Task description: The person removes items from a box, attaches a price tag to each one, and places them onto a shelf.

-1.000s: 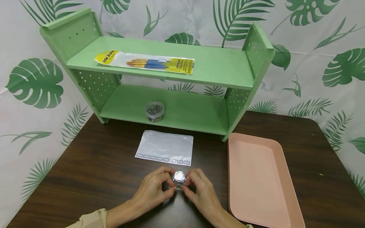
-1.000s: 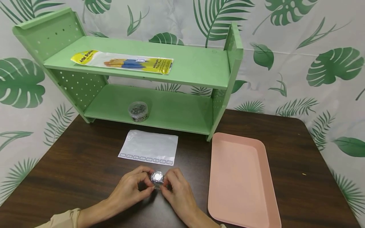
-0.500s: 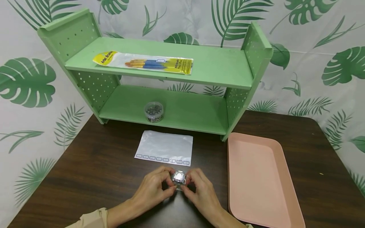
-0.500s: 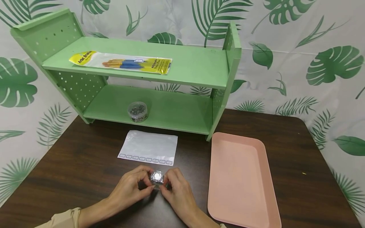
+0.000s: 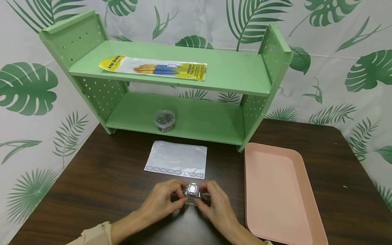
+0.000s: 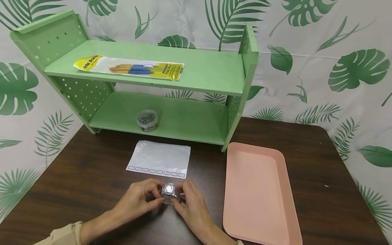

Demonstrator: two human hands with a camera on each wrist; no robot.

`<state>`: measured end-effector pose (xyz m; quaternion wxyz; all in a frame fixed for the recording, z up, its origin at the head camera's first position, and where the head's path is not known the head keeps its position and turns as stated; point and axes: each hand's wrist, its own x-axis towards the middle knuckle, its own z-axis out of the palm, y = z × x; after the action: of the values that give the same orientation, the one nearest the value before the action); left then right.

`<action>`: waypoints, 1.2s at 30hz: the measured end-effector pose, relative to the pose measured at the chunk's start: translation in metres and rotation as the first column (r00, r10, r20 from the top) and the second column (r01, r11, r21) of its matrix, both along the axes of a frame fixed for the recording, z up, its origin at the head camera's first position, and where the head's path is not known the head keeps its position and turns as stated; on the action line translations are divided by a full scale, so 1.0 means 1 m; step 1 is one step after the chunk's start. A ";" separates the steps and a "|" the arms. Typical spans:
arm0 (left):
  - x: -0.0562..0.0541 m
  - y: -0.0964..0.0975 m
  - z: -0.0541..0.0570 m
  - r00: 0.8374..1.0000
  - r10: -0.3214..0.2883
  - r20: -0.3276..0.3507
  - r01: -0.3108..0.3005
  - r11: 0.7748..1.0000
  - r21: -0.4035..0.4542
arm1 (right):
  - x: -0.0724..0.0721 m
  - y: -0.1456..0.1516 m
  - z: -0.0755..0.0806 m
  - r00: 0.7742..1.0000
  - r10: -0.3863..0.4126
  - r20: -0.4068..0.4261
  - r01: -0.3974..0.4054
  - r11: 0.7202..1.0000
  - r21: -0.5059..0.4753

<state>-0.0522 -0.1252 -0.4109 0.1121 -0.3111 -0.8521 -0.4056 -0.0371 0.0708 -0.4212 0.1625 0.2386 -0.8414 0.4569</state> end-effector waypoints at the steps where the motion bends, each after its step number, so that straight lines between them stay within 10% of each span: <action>1: 0.000 0.000 0.001 1.000 -0.001 0.011 0.001 1.000 -0.001 | 0.000 0.000 0.000 1.000 0.000 0.014 0.000 1.000 -0.001; 20: -0.012 -0.012 0.007 0.982 -0.105 0.155 0.092 0.992 0.088 | -0.001 0.001 0.003 0.996 -0.005 0.093 0.004 1.000 0.014; 26: -0.032 -0.032 0.022 0.963 0.065 0.261 -0.112 0.979 0.170 | -0.001 0.001 0.003 0.996 -0.005 0.094 0.004 1.000 0.008; 31: -0.057 -0.061 0.037 0.925 0.328 0.193 -0.367 0.903 0.222 | 0.001 0.001 0.004 0.994 0.004 0.108 -0.005 1.000 0.004; 36: -0.085 -0.095 0.050 0.840 0.489 0.234 -0.541 0.730 0.417 | 0.001 0.002 0.006 0.988 0.004 0.154 -0.005 1.000 0.008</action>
<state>-0.1371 -0.2199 -0.3614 0.2457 -0.0035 -0.7859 -0.5675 -0.0358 0.0724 -0.4155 0.0947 0.2052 -0.8528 0.4708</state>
